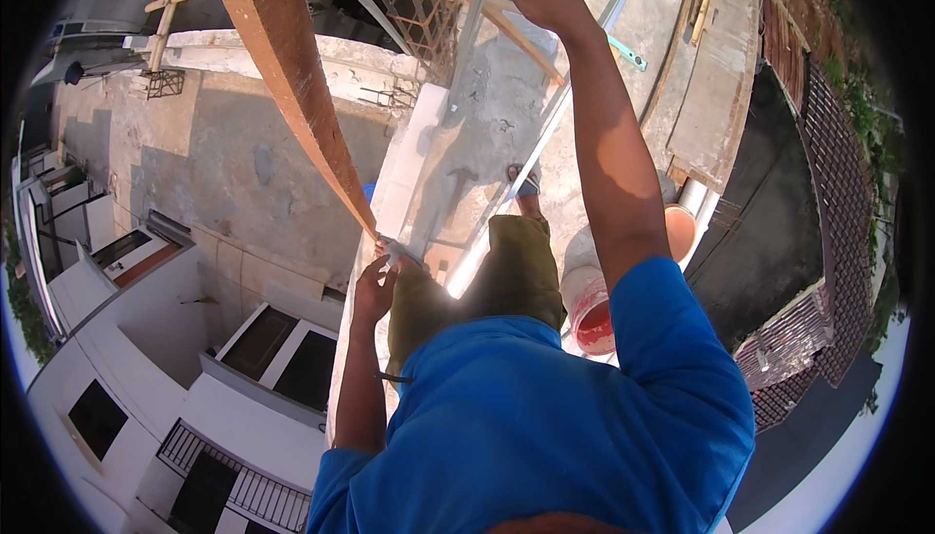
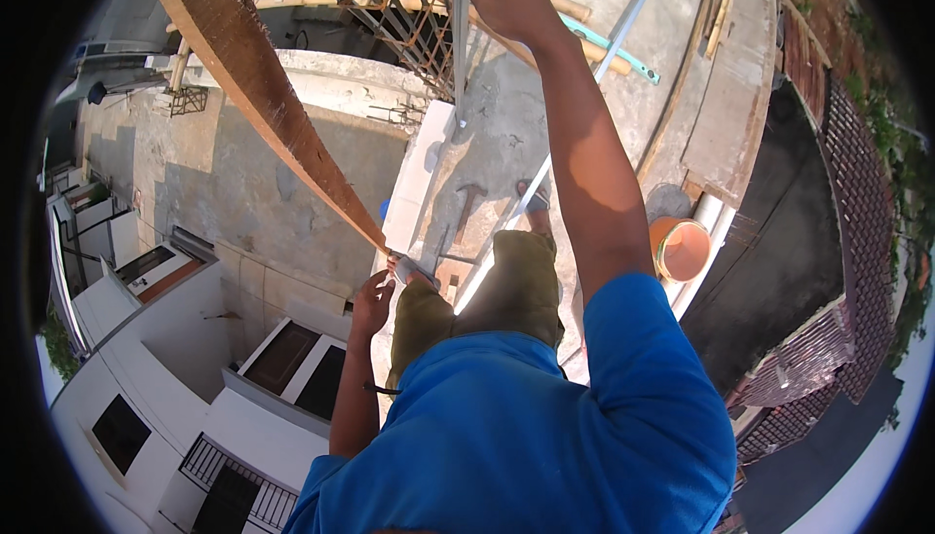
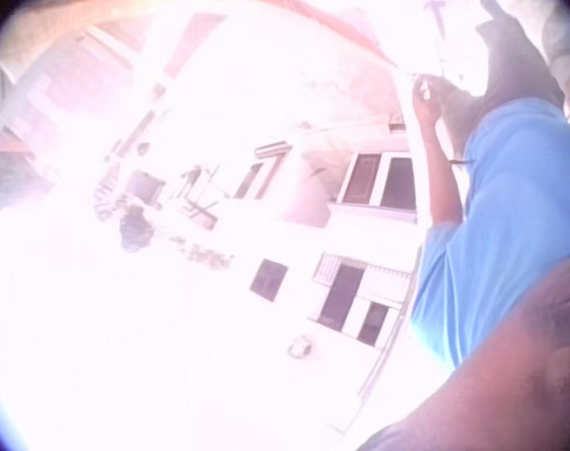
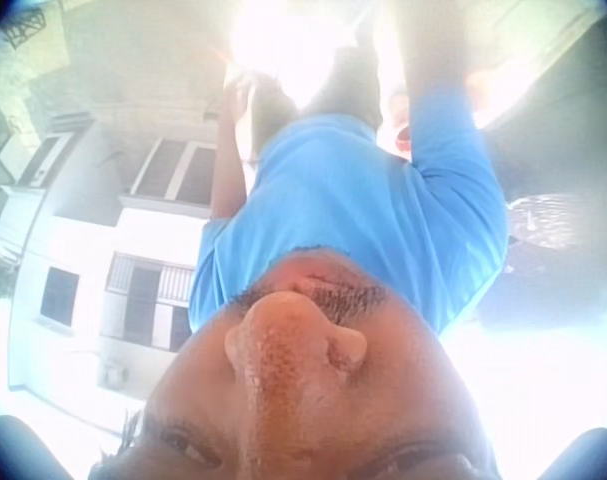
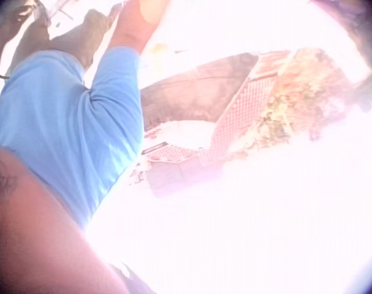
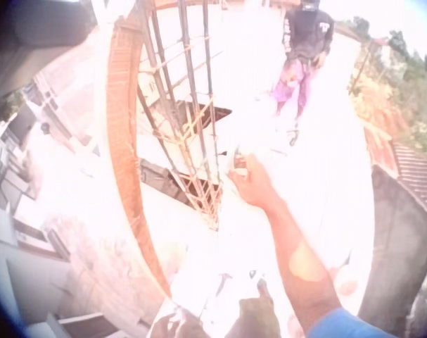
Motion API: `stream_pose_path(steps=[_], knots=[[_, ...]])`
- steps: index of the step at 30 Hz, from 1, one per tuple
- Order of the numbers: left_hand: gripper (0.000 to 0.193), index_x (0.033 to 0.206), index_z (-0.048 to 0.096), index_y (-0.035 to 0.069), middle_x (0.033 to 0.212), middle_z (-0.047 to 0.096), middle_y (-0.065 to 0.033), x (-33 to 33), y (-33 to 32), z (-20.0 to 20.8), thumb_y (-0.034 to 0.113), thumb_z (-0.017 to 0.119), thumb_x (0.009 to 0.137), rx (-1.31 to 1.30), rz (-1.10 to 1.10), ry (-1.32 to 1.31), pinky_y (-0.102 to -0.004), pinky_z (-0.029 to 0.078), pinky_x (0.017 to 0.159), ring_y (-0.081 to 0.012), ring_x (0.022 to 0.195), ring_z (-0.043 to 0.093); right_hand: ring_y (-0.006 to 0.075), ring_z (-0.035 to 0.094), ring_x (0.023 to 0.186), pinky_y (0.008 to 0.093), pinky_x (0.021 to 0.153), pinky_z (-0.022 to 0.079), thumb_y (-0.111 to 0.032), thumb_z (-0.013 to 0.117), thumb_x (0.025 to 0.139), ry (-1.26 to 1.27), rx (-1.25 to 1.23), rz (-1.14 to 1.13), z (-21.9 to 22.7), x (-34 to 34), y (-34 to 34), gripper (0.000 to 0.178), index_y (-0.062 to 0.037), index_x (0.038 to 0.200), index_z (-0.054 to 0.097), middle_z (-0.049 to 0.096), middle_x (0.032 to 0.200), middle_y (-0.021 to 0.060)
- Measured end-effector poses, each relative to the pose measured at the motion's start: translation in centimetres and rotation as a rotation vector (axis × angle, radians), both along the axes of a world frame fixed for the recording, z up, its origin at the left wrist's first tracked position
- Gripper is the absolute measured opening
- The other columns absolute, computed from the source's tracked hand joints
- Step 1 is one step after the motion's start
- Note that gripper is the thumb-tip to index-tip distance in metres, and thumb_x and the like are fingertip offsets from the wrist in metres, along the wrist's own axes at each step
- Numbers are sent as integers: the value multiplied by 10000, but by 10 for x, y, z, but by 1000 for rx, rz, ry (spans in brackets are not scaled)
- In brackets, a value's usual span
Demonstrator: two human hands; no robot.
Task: The person positions a white foam block and a wooden plank against a vertical rebar column on a construction site. They then lift a long metal bar and secure it to the rebar using wire ties, twisting the wire with their hands to fasten the bar in place.
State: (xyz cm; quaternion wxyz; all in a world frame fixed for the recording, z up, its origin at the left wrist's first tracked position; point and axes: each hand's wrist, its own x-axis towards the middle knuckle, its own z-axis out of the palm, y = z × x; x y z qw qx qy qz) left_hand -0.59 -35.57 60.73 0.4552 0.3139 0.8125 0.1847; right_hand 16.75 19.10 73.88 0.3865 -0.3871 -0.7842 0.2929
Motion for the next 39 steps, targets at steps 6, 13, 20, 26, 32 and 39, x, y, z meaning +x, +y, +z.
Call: stream_pose_path(steps=[6,13,20,26,32,39], knots=[[445,1378,639,41,1256,715,-174,2,10,-3,318,664,1031,140,-100,29,-383,574,844,-277,1103,726,275,671,1030,401,891,549,-208,747,946,142,-4,125,29,-20,-55,409,-2,1263,591,680,1088,161],[389,1327,670,79,1253,704,-200,6,63,36,293,687,1003,207,-184,78,-451,555,946,-363,1117,702,291,667,1067,415,891,549,-296,818,916,107,-37,155,29,-38,-81,481,-18,1237,593,667,1155,165],[308,1217,713,45,1140,737,-173,3,176,142,213,751,962,800,-184,331,-408,552,901,-320,1048,712,304,695,1051,397,857,564,-257,820,916,145,-123,212,26,-44,-91,478,12,1227,575,677,1148,189],[343,1174,697,37,1134,706,-123,-17,274,314,192,828,897,1333,-71,705,-410,489,967,-317,1115,613,325,671,1086,408,890,554,-201,780,939,131,-114,194,35,-38,-99,403,-19,1202,535,652,1177,195],[588,1303,614,48,1356,554,-189,-14,349,391,343,869,863,1463,-80,992,-526,357,1120,-373,1293,496,333,644,1037,418,896,524,-187,768,942,162,-197,220,48,-33,-119,364,-33,1158,520,614,1084,174],[444,1225,657,4,1474,383,-234,1,391,367,338,784,961,1401,-126,798,-475,398,1091,-373,1299,484,422,622,1081,490,874,508,-193,753,933,179,-62,191,36,-26,-123,375,-31,1197,542,590,1161,194]])
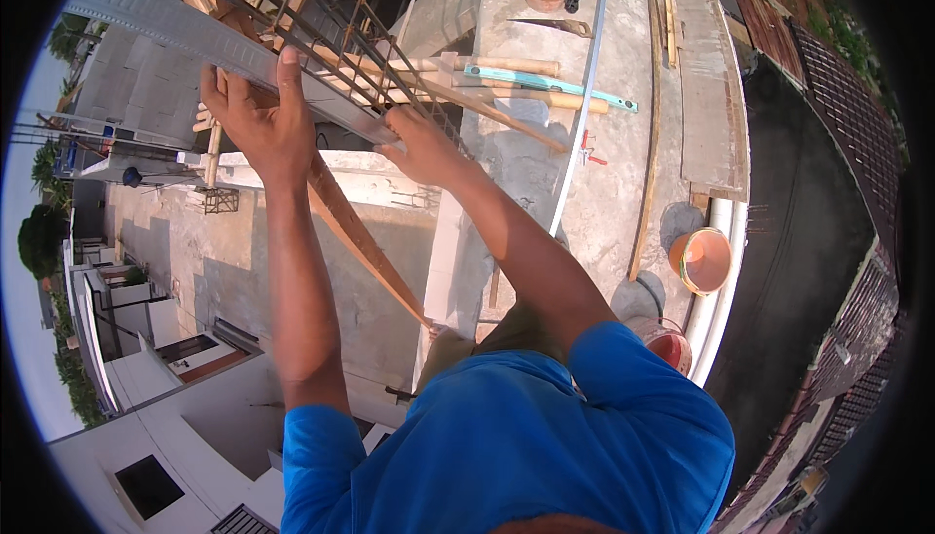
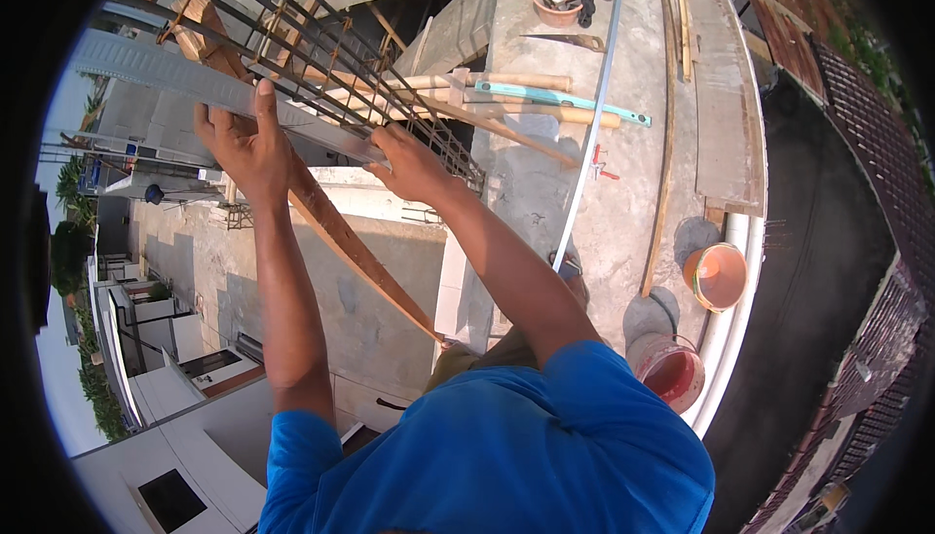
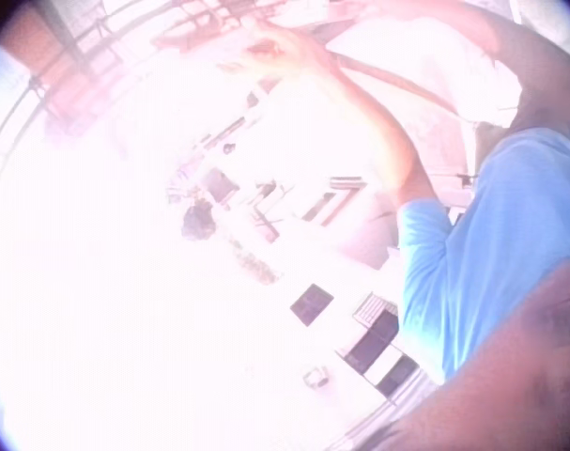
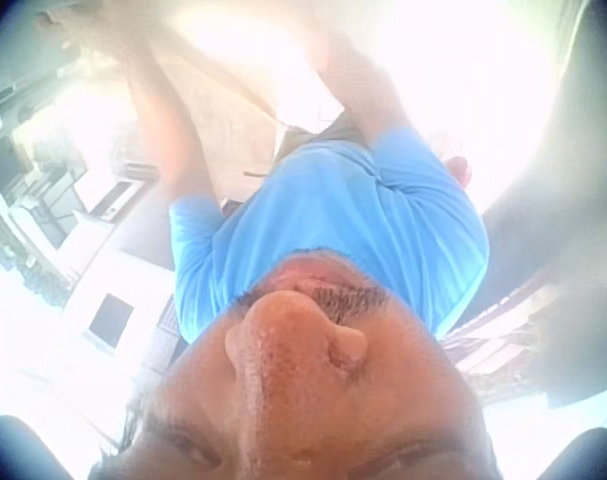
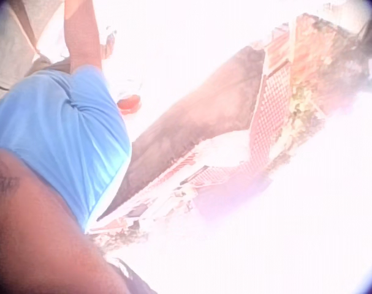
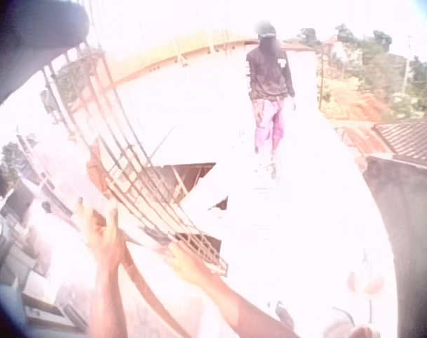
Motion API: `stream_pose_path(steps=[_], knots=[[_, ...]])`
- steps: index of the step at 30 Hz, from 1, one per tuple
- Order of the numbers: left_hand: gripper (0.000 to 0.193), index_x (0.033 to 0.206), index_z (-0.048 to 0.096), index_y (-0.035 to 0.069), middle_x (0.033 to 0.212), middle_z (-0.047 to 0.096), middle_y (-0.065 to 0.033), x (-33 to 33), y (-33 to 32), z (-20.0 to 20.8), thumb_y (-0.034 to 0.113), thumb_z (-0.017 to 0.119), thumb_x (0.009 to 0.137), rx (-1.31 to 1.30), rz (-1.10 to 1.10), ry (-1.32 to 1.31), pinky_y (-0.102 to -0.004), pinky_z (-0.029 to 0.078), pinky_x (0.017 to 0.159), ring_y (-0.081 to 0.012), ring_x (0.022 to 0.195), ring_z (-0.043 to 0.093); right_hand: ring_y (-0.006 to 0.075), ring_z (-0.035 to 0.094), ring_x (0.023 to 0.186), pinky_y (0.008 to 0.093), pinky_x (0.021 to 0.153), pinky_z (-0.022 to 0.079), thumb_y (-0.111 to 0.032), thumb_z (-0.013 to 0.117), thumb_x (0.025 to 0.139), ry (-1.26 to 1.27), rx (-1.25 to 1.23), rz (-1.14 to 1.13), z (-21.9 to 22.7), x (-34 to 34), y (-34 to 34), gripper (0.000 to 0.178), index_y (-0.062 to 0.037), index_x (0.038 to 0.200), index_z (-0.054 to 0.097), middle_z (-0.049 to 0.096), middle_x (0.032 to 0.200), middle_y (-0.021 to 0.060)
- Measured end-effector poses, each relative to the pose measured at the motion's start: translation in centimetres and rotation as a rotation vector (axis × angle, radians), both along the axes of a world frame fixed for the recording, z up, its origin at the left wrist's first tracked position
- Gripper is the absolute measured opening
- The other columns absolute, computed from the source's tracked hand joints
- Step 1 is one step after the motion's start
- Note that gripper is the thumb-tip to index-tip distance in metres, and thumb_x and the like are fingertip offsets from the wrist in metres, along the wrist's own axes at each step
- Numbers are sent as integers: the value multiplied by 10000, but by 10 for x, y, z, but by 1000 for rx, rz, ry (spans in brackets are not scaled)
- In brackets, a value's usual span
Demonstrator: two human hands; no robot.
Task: The person positions a white foam block and a wooden plank against a vertical rebar column on a construction site. They then lift a long metal bar and secure it to the rebar using wire ties, twisting the wire with their hands to fasten the bar in place.
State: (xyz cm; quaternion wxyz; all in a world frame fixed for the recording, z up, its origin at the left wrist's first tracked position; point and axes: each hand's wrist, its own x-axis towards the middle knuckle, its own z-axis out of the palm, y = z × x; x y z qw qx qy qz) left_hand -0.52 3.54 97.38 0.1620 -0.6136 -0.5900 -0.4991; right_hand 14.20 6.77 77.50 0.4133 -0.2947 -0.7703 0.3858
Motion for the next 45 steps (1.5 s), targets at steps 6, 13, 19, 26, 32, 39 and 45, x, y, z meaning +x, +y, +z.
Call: stream_pose_path(steps=[6,13,19,26,32,39,45], knots=[[456,1319,554,-37,1307,533,-189,-51,-3,-47,348,600,1080,-18,139,-51,-363,509,929,-249,1196,561,385,597,1170,472,987,506,-189,740,931,186,-104,57,-56,16,-25,513,-53,1384,539,589,1228,188],[585,1538,354,-9,1540,447,-177,-14,9,-32,329,548,1102,67,136,-123,-384,526,1071,-270,1336,539,350,629,1187,476,994,509,-245,682,975,-504,-684,241,-282,254,-73,416,-100,1352,583,628,1226,159],[590,1514,435,-25,1469,518,-195,-18,0,-36,339,597,1079,78,127,-192,-391,547,1064,-282,1294,579,381,698,1123,450,966,551,-337,737,892,-1163,-1032,-242,-371,569,-86,485,-70,1285,637,725,1167,230],[598,1515,428,-46,1464,527,-217,-32,-3,-47,338,589,1086,91,173,-233,-368,570,1006,-269,1264,592,388,715,1057,462,916,562,-312,701,930,-1095,-887,-278,-339,621,-5,439,-52,1276,627,742,1075,226],[562,1470,451,-87,1530,486,-226,-20,4,-41,333,543,1108,82,237,-127,-384,515,1041,-281,1333,542,365,734,942,445,848,573,-303,712,951,-711,-721,-127,-275,488,47,454,-33,1302,609,758,964,203],[490,1420,526,-38,1409,573,-159,-7,17,-43,311,596,1083,62,172,-269,-339,483,1001,-223,1217,588,351,705,1068,451,917,558,-368,647,975,-915,-537,312,-259,428,93,450,-34,1278,651,752,1042,201],[374,1216,695,-17,1466,523,-147,7,-25,-12,309,678,1032,5,221,-308,-384,395,1117,-273,1338,524,294,735,979,400,884,563,-270,743,941,-694,-450,387,-208,311,142,434,-38,1295,649,752,1054,177]])
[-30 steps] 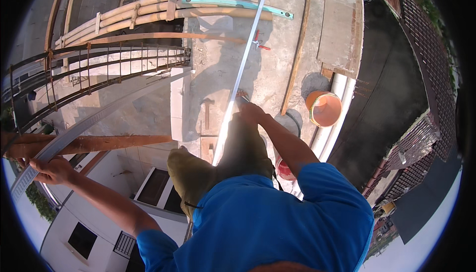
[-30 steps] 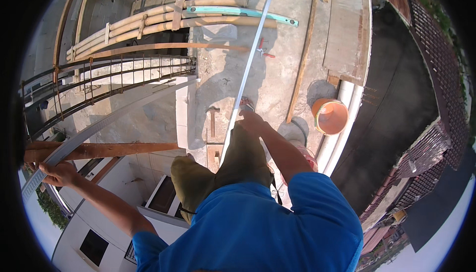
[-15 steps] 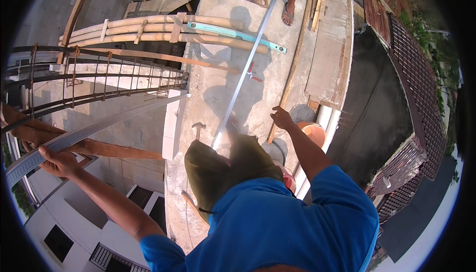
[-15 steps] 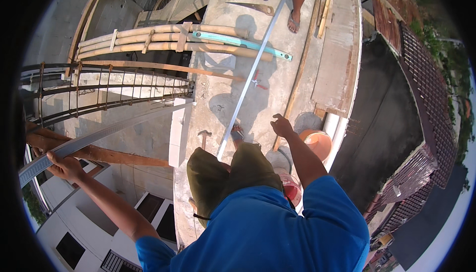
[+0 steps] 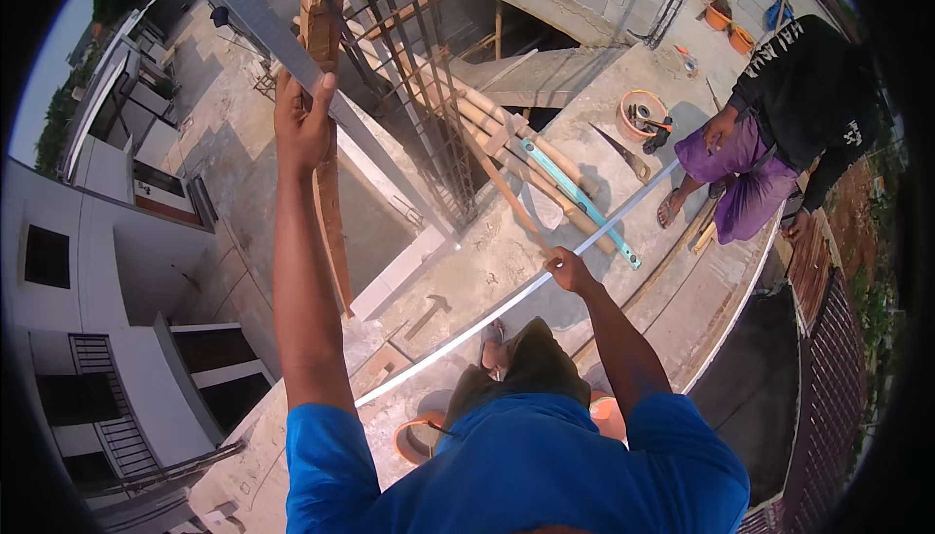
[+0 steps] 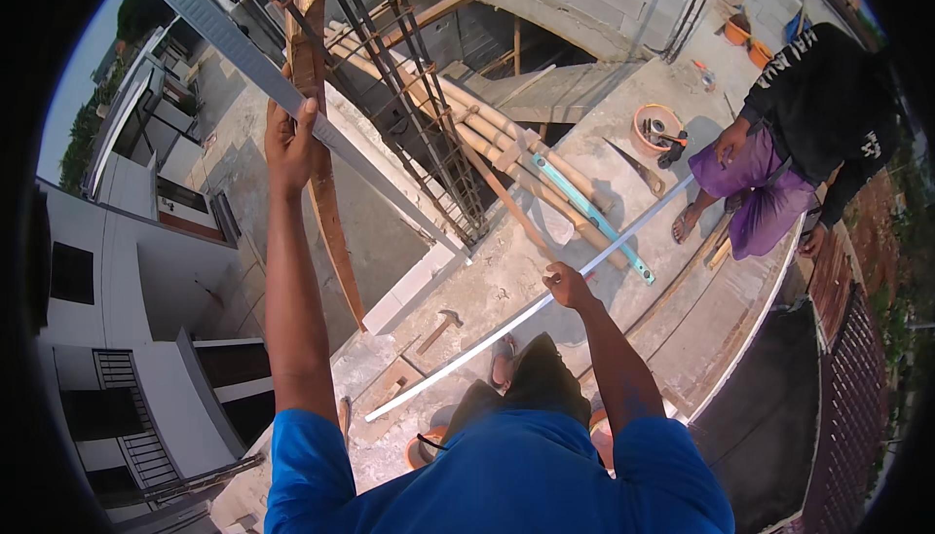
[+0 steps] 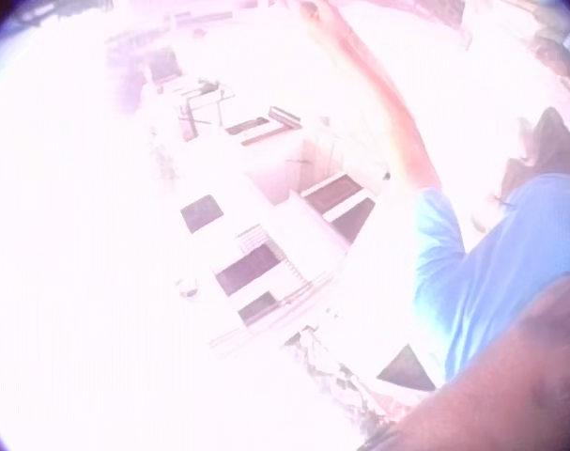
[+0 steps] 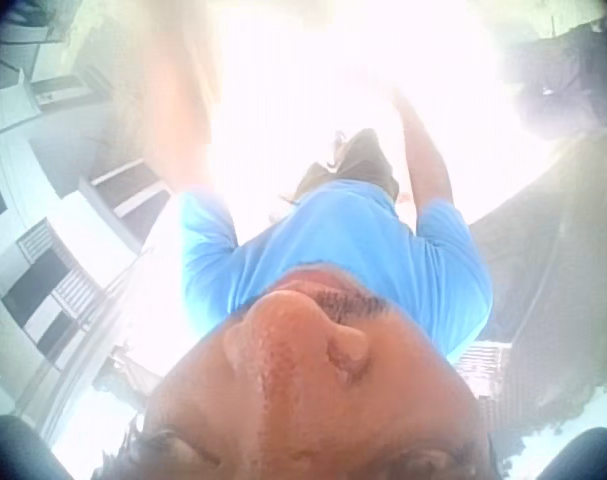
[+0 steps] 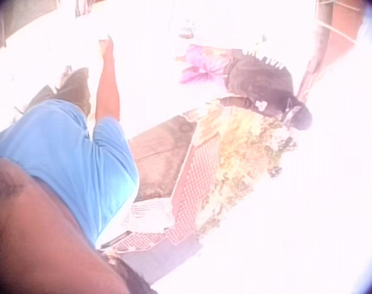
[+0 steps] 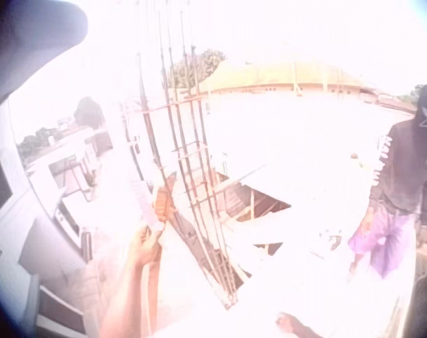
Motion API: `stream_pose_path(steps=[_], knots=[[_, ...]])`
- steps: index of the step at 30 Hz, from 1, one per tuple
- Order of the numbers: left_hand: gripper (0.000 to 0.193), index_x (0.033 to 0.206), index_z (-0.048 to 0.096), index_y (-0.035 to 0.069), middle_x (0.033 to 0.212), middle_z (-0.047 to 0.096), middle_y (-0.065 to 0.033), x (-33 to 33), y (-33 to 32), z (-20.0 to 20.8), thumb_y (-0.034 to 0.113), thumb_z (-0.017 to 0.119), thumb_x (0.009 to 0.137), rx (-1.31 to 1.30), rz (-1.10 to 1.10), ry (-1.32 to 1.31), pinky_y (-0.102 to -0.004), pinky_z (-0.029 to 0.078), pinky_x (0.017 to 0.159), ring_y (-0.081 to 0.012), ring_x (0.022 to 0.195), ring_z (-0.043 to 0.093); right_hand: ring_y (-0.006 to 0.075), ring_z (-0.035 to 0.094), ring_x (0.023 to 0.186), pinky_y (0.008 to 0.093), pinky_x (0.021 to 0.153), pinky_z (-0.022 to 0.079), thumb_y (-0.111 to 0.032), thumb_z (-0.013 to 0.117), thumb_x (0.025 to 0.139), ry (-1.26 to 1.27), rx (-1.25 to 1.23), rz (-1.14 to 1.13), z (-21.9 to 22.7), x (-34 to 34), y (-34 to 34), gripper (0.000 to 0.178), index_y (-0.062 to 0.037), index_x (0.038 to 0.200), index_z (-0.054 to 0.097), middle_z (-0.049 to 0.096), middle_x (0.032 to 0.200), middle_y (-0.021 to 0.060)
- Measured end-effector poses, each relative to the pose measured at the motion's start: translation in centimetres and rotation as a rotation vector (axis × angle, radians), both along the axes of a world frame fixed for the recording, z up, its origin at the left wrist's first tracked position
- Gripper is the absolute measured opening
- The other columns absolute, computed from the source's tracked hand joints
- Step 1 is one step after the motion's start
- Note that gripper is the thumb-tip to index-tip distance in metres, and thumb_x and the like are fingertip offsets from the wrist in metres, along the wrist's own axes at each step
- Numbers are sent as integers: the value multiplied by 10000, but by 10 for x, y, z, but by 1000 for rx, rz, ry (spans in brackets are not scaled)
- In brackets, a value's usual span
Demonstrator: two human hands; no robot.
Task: The person positions a white foam block and a wooden plank against a vertical rebar column on a construction site. They then lift a long metal bar and secure it to the rebar using wire ties, twisting the wire with their hands to fasten the bar in place.
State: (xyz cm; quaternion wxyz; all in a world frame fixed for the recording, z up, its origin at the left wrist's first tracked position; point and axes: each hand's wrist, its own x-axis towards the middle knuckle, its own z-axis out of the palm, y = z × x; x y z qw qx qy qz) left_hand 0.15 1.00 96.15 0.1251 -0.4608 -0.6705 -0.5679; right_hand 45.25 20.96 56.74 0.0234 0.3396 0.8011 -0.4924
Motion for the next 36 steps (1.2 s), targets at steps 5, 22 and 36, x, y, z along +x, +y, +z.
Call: stream_pose_path(steps=[5,22,36], knots=[[364,1196,719,16,1374,587,-130,21,25,16,323,716,1002,-151,-94,-45,-389,451,1074,-274,1279,579,259,726,1001,383,877,562,-275,716,986,108,12,-25,77,-53,20,430,-25,1324,631,756,1087,162],[438,1306,704,64,1416,604,-88,22,-18,18,401,682,1027,-461,155,-226,-401,428,1108,-220,1286,576,205,702,1033,352,898,544,-367,696,1015,508,29,556,287,-249,118,455,-101,1379,632,712,1225,116],[442,1319,706,61,1260,710,-43,18,-16,26,406,659,1046,-550,319,-344,-343,408,1121,-137,1216,601,319,721,1075,404,942,550,-315,738,936,-351,-104,486,-66,-33,202,410,-38,1234,688,752,1114,186]])
